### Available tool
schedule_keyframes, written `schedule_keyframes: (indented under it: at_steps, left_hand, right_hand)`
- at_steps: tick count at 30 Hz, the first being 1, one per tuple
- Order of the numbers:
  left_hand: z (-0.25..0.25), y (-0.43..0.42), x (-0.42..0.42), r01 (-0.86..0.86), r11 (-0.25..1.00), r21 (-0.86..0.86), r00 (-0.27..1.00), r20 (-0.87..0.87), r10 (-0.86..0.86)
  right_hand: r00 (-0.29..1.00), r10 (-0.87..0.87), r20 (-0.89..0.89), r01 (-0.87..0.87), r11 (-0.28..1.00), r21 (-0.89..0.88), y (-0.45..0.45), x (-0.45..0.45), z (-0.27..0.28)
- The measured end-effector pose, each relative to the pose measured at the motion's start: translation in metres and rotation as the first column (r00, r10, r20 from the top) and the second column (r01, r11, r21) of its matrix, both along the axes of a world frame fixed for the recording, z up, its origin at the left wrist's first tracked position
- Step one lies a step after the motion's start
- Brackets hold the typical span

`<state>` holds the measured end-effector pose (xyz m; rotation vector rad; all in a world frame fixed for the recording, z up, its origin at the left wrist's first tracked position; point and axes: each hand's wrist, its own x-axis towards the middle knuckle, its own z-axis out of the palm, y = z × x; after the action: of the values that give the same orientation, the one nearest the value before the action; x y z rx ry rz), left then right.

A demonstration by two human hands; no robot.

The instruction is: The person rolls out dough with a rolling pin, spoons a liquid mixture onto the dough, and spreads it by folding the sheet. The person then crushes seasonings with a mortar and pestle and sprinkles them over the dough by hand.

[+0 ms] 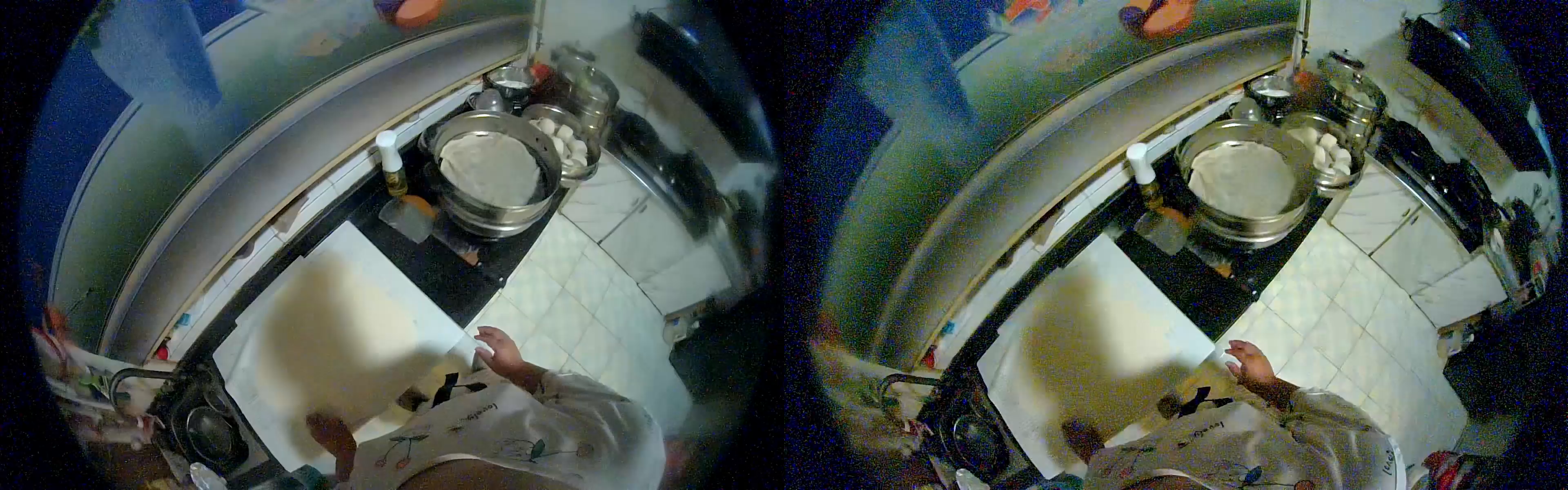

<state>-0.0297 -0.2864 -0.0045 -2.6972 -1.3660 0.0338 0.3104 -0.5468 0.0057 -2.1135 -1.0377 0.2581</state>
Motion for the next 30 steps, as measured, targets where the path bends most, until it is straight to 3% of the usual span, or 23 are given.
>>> schedule_keyframes:
  at_steps: [5, 9, 14, 16, 18, 19, 22, 23, 30]
  left_hand:
    - [-0.005, -0.056, 0.066, 0.08, 0.994, -0.077, 0.983, 0.17, -0.066]
    - [-0.018, -0.083, 0.115, 0.187, 0.972, -0.146, 0.948, 0.287, -0.139]
    - [-0.026, -0.085, 0.117, 0.276, 0.95, -0.149, 0.92, 0.328, -0.216]
    - [-0.037, -0.075, 0.108, 0.357, 0.931, -0.073, 0.894, 0.316, -0.318]
    - [-0.027, -0.069, 0.112, 0.305, 0.947, -0.104, 0.896, 0.369, -0.248]
    - [-0.022, -0.061, 0.117, 0.294, 0.948, -0.121, 0.889, 0.398, -0.225]
    - [-0.034, -0.024, 0.127, 0.326, 0.915, -0.238, 0.945, 0.076, -0.317]
    - [-0.03, -0.015, 0.133, 0.352, 0.897, -0.268, 0.935, 0.061, -0.349]
    - [-0.02, 0.007, 0.208, 0.584, 0.718, -0.379, 0.811, 0.308, -0.498]
  right_hand:
    - [0.998, 0.034, 0.052, -0.031, 0.998, -0.059, -0.044, 0.056, -0.004]
    - [0.999, 0.018, 0.039, -0.019, 0.999, 0.039, -0.055, 0.081, -0.004]
    - [0.995, 0.1, -0.01, -0.099, 0.994, 0.052, -0.051, 0.088, -0.005]
    - [0.992, 0.129, -0.01, -0.128, 0.989, 0.069, -0.05, 0.087, -0.017]
    - [0.991, 0.129, 0.04, -0.131, 0.99, 0.053, -0.047, 0.084, -0.014]
    - [0.995, 0.101, 0.003, -0.101, 0.993, 0.053, -0.045, 0.079, -0.012]
    - [0.999, -0.042, -0.017, 0.043, 0.998, 0.053, -0.05, 0.074, -0.018]
    - [0.992, -0.095, -0.087, 0.095, 0.995, -0.005, -0.053, 0.071, -0.012]
    - [0.902, -0.417, -0.11, 0.406, 0.907, -0.108, -0.099, 0.051, -0.015]
